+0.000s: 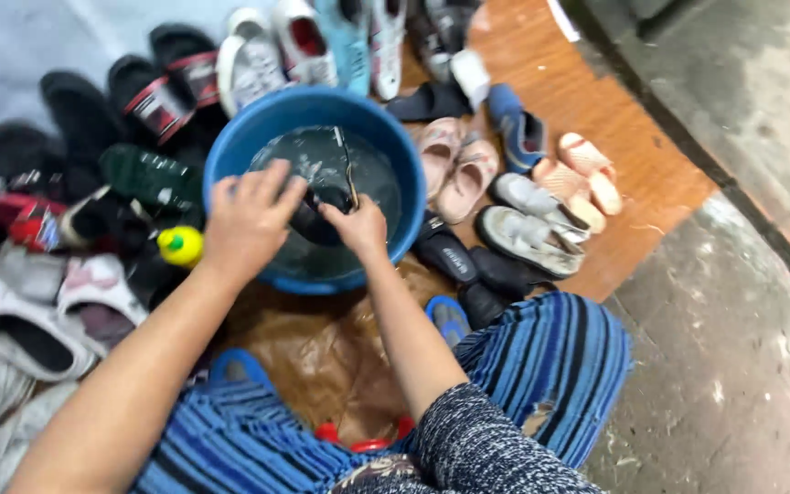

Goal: The person scrubs a black shoe with a brush in a blue basin of water, then wipes the shoe with a red cloth. The person then wipes the floor with the cloth and picks up a pair of white sneakers.

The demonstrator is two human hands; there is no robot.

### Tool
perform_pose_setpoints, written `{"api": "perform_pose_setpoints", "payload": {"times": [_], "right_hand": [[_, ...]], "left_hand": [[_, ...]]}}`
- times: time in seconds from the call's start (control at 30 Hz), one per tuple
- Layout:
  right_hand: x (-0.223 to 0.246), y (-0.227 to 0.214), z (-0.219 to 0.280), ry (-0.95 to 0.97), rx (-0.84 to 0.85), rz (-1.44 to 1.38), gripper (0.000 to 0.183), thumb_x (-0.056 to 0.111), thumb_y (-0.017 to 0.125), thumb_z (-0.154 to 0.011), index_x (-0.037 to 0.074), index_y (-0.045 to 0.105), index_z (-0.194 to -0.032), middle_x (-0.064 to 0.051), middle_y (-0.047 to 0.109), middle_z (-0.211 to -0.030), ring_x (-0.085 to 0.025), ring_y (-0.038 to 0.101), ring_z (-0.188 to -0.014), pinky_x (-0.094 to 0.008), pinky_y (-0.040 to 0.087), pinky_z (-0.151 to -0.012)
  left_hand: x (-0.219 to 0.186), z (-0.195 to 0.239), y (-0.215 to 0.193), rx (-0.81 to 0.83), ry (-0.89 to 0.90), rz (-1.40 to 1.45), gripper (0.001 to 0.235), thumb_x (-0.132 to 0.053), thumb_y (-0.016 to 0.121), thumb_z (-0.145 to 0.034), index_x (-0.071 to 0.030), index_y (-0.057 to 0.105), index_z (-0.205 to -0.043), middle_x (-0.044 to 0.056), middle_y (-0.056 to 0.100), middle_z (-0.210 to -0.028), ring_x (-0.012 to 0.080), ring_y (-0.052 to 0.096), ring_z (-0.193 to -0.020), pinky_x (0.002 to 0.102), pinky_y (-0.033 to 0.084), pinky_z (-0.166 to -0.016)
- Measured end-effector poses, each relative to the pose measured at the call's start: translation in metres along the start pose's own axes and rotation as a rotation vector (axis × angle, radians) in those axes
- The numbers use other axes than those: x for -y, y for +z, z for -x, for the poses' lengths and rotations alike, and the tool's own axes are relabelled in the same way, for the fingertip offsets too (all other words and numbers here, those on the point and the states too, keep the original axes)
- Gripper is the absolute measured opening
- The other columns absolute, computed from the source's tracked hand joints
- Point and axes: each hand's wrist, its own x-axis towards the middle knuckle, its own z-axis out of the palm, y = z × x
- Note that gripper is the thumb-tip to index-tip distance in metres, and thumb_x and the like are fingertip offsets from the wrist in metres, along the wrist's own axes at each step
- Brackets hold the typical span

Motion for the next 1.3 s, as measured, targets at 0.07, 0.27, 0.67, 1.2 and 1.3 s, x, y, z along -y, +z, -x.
{"api": "perform_pose_setpoints", "payload": {"times": [0.07, 0.27, 0.67, 1.2, 1.3], "right_hand": [[-0.003, -0.013, -0.007, 0.047, -0.027, -0.028, 0.069, 0.061, 0.084, -0.065, 0.008, 0.070, -0.107, -0.016, 0.074, -0.099, -0.036, 0.071, -0.106, -0.047, 0.057, -0.092], [-0.018, -0.028, -0.020, 0.160, -0.070, -0.187, 0.061, 0.058, 0.085, -0.066, 0.014, 0.074, -0.106, -0.007, 0.074, -0.091, -0.028, 0.074, -0.098, -0.039, 0.058, -0.086], [-0.007, -0.045, -0.005, 0.157, -0.098, -0.376, 0.061, 0.047, 0.090, -0.068, 0.011, 0.074, -0.115, -0.002, 0.066, -0.076, -0.020, 0.070, -0.083, -0.035, 0.058, -0.078], [-0.010, -0.034, -0.010, 0.107, -0.109, -0.290, 0.062, 0.051, 0.090, -0.065, 0.010, 0.075, -0.108, -0.008, 0.069, -0.077, -0.029, 0.072, -0.087, -0.043, 0.057, -0.084], [-0.001, -0.032, -0.003, 0.084, -0.122, -0.236, 0.063, 0.051, 0.089, -0.067, 0.007, 0.072, -0.107, -0.011, 0.069, -0.079, -0.033, 0.073, -0.091, -0.047, 0.057, -0.086]], "left_hand": [[-0.001, 0.004, -0.009, 0.179, -0.141, 0.031, 0.092, -0.024, 0.091, -0.062, -0.012, 0.055, -0.146, 0.019, 0.057, -0.145, 0.0332, 0.059, -0.120, 0.057, 0.038, -0.104], [0.010, 0.122, 0.158, 0.532, -0.188, -0.088, 0.019, -0.021, 0.057, -0.096, -0.016, 0.075, -0.092, 0.008, 0.068, -0.087, 0.0299, 0.069, -0.085, 0.064, 0.038, -0.093], [-0.077, 0.119, 0.231, 1.243, -0.385, 0.116, 0.034, -0.009, 0.049, -0.098, -0.019, 0.079, -0.109, 0.005, 0.078, -0.116, 0.0288, 0.070, -0.117, 0.069, 0.024, -0.116], [-0.029, 0.058, 0.131, 0.882, -0.417, 0.154, 0.035, -0.018, 0.061, -0.096, -0.020, 0.067, -0.131, 0.012, 0.060, -0.127, 0.0332, 0.055, -0.127, 0.081, 0.024, -0.109], [0.009, 0.017, 0.093, 0.941, -0.531, 0.341, 0.090, -0.026, 0.085, -0.081, -0.013, 0.040, -0.158, 0.026, 0.034, -0.162, 0.0430, 0.039, -0.147, 0.079, 0.024, -0.110]]}}
